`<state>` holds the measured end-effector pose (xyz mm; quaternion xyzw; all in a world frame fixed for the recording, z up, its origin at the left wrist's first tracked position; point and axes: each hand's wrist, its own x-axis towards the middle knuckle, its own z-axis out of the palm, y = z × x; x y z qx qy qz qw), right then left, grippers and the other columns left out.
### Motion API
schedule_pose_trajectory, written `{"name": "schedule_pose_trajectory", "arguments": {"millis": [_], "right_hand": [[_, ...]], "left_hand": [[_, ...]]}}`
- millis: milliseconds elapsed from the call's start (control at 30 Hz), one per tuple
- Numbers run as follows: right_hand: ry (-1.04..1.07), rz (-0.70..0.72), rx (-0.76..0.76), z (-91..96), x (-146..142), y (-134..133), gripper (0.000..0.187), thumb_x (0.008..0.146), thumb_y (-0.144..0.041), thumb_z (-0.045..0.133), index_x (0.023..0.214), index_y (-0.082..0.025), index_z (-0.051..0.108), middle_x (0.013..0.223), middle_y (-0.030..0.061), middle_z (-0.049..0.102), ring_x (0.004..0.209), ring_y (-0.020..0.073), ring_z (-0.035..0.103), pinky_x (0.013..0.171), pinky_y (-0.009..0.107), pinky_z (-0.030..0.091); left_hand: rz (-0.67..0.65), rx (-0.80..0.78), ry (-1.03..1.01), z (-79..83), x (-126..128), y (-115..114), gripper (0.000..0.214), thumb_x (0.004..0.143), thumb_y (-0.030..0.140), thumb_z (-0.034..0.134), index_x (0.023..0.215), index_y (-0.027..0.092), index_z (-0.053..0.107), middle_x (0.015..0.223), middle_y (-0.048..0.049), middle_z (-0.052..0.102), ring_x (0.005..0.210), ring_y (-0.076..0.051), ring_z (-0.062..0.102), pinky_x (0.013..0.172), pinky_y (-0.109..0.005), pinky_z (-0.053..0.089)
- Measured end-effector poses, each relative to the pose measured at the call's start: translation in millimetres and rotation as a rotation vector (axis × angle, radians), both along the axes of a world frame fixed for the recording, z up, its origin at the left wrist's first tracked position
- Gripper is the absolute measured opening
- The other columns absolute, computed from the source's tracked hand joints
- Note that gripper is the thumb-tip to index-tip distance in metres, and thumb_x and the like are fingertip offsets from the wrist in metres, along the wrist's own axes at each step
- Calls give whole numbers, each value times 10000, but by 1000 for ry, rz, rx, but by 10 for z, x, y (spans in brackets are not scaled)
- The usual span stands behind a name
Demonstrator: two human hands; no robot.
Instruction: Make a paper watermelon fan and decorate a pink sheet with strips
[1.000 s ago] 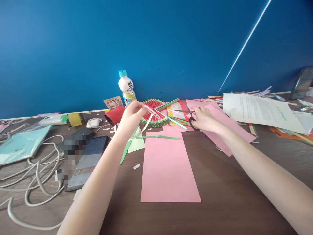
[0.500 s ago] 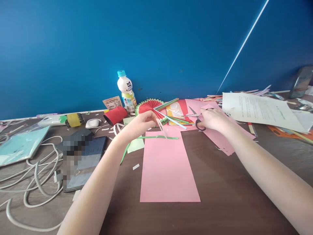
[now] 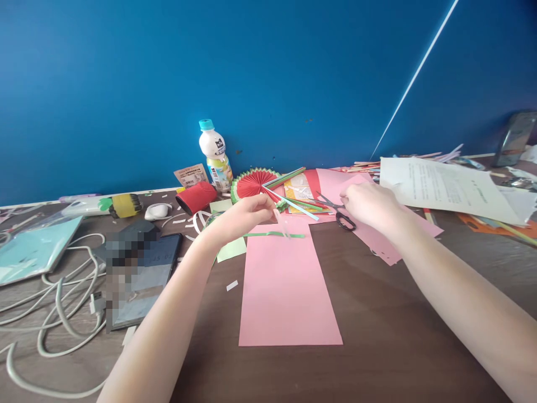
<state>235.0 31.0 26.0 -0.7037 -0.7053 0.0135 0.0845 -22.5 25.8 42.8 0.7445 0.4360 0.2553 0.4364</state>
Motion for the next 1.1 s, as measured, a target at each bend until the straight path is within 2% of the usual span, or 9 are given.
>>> {"name": "schedule_pose_trajectory", "arguments": {"millis": [33,133,200,267,333,533,800,933,1100], "right_hand": [[12,-5,-29,25,-33,-23,285,740,-210,437,463,-193,503,413,51,448,484,180,466,488,306,279],[294,207,-93,87,-212,-115,295,828,-309,376,685,-214,615,474,9,516,487,157,489,515,291,327],[504,381,-97,90,-369,-182,264,833,-348,409,802,-219,637,695,17,630,646,162,559,590,278,374],[650,481,-119,60,-516,-242,244,831,-360,436,839,-219,635,868,20,654,783,166,575,663,270,394],[720,511,-146,15,-623,-287,224,822,-360,464,824,-203,623,849,23,646,769,158,567,650,264,393],[806,534,-163,-30,-678,-316,175,816,-298,472,721,-181,560,726,-2,584,683,125,518,628,262,376],[805,613,-326,29,-602,-283,160,800,-244,473,678,-169,546,684,-6,559,684,124,500,649,272,363],[841,649,-389,23,-519,-214,154,801,-245,471,678,-174,533,689,-10,565,699,126,525,672,272,377],[657,492,-291,-133,-456,-95,180,803,-361,475,751,-197,527,769,-2,601,722,145,537,654,282,367]], "left_hand": [[-1,6,17,1,4,-2,109,722,256,470,729,198,561,740,14,605,722,-139,558,604,-231,396],[-9,32,64,3,26,-15,130,716,287,495,740,195,583,766,7,627,725,-147,559,572,-229,386],[-25,51,85,1,49,-28,135,718,300,509,743,198,594,785,2,638,739,-154,564,578,-235,390],[-55,61,96,-4,72,-42,132,734,304,501,739,204,588,793,0,641,759,-159,569,603,-242,401],[-83,68,100,-10,88,-50,134,753,300,481,723,205,570,784,3,633,753,-154,567,613,-244,403],[-121,84,155,3,83,-55,133,754,279,466,704,204,565,759,11,616,693,-134,535,580,-233,374],[-199,67,302,50,64,-52,130,723,233,436,688,216,559,711,22,567,660,-138,488,572,-237,346],[-126,84,342,25,-16,14,128,710,267,436,676,206,544,697,17,552,654,-144,477,560,-241,333],[-13,101,356,-28,-59,82,204,721,285,387,637,193,550,695,11,570,677,-147,497,602,-247,356]]}}
